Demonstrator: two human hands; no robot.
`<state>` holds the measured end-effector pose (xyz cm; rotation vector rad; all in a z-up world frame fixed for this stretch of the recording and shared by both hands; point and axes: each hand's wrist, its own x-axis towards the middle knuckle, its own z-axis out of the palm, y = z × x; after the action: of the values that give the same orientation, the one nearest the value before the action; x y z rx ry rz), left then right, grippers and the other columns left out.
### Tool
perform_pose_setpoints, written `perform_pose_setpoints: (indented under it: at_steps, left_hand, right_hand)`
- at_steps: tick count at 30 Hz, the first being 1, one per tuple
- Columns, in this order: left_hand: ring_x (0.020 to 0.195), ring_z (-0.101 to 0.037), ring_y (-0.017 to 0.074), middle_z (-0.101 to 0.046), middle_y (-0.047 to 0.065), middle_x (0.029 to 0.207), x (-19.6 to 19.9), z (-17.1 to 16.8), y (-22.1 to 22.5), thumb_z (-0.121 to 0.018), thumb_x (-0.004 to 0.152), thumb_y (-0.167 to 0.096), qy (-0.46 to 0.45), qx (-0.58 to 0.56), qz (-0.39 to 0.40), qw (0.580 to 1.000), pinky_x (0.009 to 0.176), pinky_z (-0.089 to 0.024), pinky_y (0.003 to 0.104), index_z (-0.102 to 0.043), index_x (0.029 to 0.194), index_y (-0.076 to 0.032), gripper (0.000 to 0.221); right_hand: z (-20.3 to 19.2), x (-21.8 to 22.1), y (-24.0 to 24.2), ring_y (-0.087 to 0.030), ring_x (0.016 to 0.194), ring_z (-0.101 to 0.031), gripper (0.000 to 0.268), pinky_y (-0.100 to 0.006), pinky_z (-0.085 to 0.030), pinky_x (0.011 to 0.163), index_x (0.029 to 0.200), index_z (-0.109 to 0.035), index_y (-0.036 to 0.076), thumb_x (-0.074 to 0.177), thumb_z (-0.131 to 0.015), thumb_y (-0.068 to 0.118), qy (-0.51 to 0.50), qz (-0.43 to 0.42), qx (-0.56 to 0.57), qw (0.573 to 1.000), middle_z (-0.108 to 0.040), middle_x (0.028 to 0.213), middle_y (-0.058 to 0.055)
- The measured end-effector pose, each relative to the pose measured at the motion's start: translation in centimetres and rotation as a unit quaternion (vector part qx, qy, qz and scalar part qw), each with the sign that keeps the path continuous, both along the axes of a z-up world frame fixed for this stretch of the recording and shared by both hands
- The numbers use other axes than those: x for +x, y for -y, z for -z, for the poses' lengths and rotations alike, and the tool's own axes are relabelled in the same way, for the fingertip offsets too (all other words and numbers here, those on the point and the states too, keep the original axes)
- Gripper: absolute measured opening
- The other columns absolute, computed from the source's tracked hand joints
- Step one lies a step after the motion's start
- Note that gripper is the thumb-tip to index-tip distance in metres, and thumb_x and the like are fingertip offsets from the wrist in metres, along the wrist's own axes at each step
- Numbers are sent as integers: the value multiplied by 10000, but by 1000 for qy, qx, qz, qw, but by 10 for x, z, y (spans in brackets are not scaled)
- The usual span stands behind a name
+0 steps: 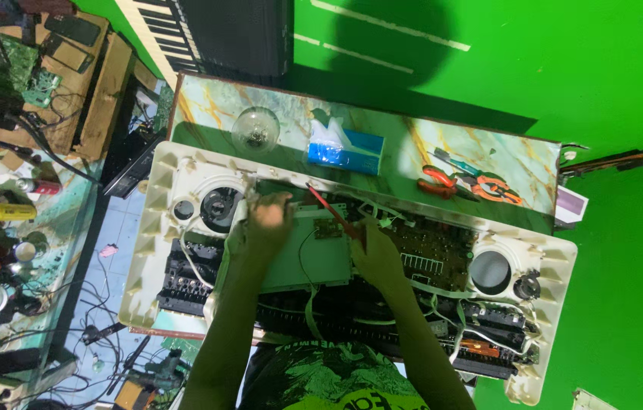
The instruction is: The person uses a screwdriver to loosen and remove screws from an internal component plate within an electronic keyboard, then detaches a ribbon cable and wires from the circuitry.
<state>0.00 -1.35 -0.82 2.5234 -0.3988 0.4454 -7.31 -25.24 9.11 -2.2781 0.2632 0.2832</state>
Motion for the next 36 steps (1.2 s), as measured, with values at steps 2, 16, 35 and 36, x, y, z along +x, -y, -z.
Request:
perform_pose_setpoints:
  at_steps: [2, 16, 35, 36]
  left_hand:
    - [741, -624, 342, -644, 168, 793, 0, 10, 10, -715, 964, -189, 31, 7, 30, 999, 879, -529, 499, -741, 1100, -56, 192]
    - [1030, -692, 388, -728, 186, 1108, 29, 4, 49, -672, 947, -334, -206, -64, 144, 966, 886, -550, 491, -744, 1085, -50, 323]
    - [1113, -653, 346, -730, 157, 1170, 29, 1, 53, -699, 885, -391, -210, -17, 80, 974, 922, -474, 500, -778, 1048, -37, 397]
    - [1113, -654, 346, -723, 166, 1184, 29, 3, 53, -700, 886, -400, -212, -13, 75, 974, 934, -477, 496, -777, 1058, -36, 410]
  right_hand:
    - [-1, -3, 1, -387, 789, -693, 350, -452, -518, 686, 1175, -573, 56, 865, -650, 200, 39, 6, 12, 999, -693, 859, -217]
    - [-42, 2, 33, -288, 892, -737, 362, -366, -576, 763, 1083, -660, 52, 812, -837, 213, 180, 76, 20, 981, -722, 1009, -127]
    - [-39, 35, 30, -189, 899, -691, 217, -295, -551, 745, 1180, -492, 11, 1013, -621, 63, 191, 38, 188, 963, -669, 1019, -116]
    - [-37, 36, 29, -183, 900, -692, 215, -294, -552, 738, 1182, -488, 14, 1016, -614, 69, 193, 35, 199, 960, -665, 1019, -111]
